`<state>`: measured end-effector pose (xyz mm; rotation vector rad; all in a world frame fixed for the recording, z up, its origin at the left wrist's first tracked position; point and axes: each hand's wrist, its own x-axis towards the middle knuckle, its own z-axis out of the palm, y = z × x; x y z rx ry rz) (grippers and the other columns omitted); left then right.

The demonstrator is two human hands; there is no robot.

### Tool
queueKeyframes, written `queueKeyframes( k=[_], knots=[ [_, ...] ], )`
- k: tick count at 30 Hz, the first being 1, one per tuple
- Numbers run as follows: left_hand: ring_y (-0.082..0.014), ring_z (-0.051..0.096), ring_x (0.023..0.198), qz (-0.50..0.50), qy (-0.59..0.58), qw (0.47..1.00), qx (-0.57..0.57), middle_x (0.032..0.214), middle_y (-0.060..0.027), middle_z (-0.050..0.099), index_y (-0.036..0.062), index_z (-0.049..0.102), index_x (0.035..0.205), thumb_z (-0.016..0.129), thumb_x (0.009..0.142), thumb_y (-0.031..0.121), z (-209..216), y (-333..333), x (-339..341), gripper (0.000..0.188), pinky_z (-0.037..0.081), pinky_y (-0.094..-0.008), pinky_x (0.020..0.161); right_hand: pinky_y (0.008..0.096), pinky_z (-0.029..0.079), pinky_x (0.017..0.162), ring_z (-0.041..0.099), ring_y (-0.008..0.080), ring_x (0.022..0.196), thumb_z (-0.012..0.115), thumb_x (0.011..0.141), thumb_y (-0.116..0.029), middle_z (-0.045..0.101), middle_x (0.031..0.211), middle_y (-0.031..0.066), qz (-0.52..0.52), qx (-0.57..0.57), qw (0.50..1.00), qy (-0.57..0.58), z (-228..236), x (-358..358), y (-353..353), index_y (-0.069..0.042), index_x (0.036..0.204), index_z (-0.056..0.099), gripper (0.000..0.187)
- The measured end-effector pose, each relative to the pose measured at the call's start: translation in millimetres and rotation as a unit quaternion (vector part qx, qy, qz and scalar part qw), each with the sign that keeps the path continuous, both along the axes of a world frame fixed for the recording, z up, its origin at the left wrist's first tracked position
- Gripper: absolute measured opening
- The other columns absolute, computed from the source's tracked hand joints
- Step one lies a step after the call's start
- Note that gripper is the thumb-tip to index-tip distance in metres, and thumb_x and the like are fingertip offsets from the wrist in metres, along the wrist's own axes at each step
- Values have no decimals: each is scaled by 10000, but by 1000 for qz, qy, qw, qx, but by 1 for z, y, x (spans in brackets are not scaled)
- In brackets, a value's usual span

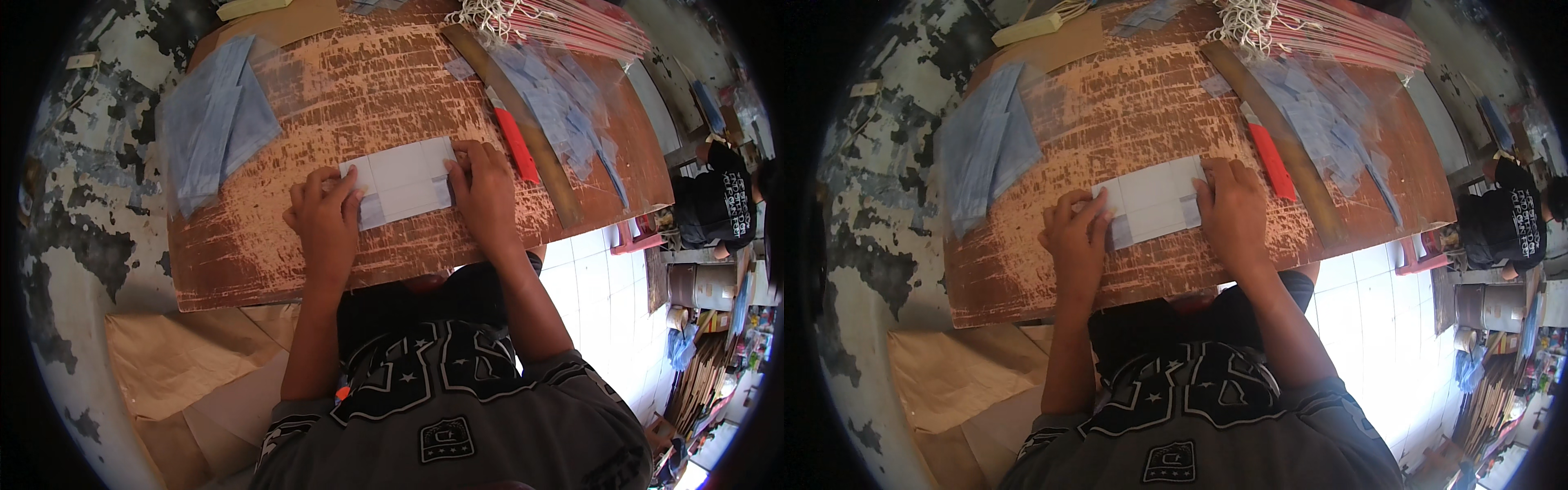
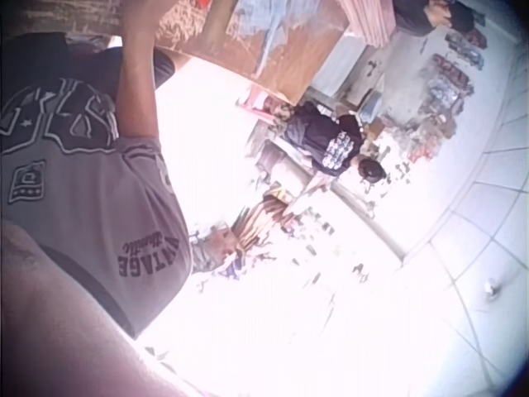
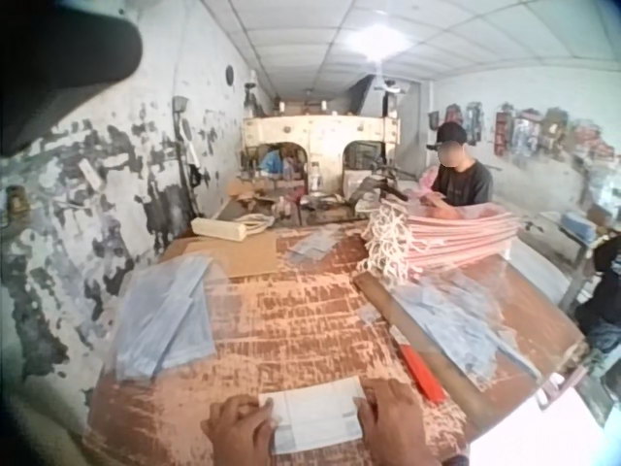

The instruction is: The person folds a rectangular sheet of white paper on a wooden table and uses a red utility knife to cut it into smaller pieces. The person repeatedly aligns the paper, cuts along the fold, and separates the resulting sections.

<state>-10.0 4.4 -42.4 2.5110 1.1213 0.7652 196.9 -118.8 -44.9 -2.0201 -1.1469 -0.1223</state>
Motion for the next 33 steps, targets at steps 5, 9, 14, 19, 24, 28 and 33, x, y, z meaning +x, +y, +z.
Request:
queueKeyframes(
  k=[5, 9, 14, 19, 24, 28, 33],
  knots=[
    [-243, 534, 1196, -4, -12, 1000, -3, 1310, 4, 653, 166, 809, 1293, 779, 981, 206, -1, 1, 0, 317, 328, -465, 1016, 525, 523, 850, 660, 412, 972, 750, 962, -126, 667, 980, 187, 0, -5, 1000, -4, 0, 1, -1, -32, 1136, 719, 200],
    [-240, 537, 1194, -4, -12, 1000, -4, 1310, 10, 654, 169, 811, 1289, 779, 983, 208, -3, 2, -1, 311, 329, -469, 1014, 525, 526, 841, 662, 410, 958, 755, 961, -125, 665, 968, 184, 1, -2, 1000, -9, -3, 2, -1, -33, 1129, 730, 193],
    [-240, 537, 1192, -14, -21, 1000, -16, 1313, 9, 654, 173, 813, 1282, 775, 986, 219, -3, 4, -2, 302, 330, -479, 1013, 528, 526, 845, 665, 415, 947, 756, 959, -116, 666, 961, 185, -3, -5, 1000, 17, -1, -1, -1, -33, 1142, 727, 202],
    [-238, 537, 1187, -15, -13, 1000, -22, 1316, 9, 654, 177, 815, 1278, 776, 985, 219, -2, 6, -3, 298, 330, -479, 1011, 523, 524, 834, 660, 417, 934, 748, 961, -105, 657, 948, 182, -5, 11, 999, 41, 4, -3, 0, -46, 1146, 711, 197],
    [-234, 535, 1179, -17, -8, 1000, -16, 1327, 12, 651, 178, 814, 1279, 778, 984, 221, -1, 5, -3, 300, 327, -465, 1006, 524, 517, 804, 648, 403, 897, 732, 962, -92, 630, 905, 166, 2, 1, 1000, 0, 4, -2, 0, -85, 1114, 721, 153],
    [-233, 532, 1178, -13, 3, 1000, -10, 1332, 12, 648, 175, 809, 1287, 775, 988, 222, 2, 3, -3, 304, 325, -459, 1005, 520, 516, 791, 644, 393, 895, 724, 964, -99, 618, 889, 159, 7, -11, 1000, -17, 0, 1, -1, -97, 1088, 733, 125],
    [-238, 526, 1189, -17, 13, 1000, 5, 1332, -3, 645, 172, 802, 1300, 763, 1000, 252, 3, 3, -3, 313, 318, -467, 1014, 518, 520, 803, 648, 383, 914, 735, 978, -151, 626, 910, 151, 11, -19, 1000, -15, 4, 0, -2, -84, 1078, 746, 121]
  ],
)
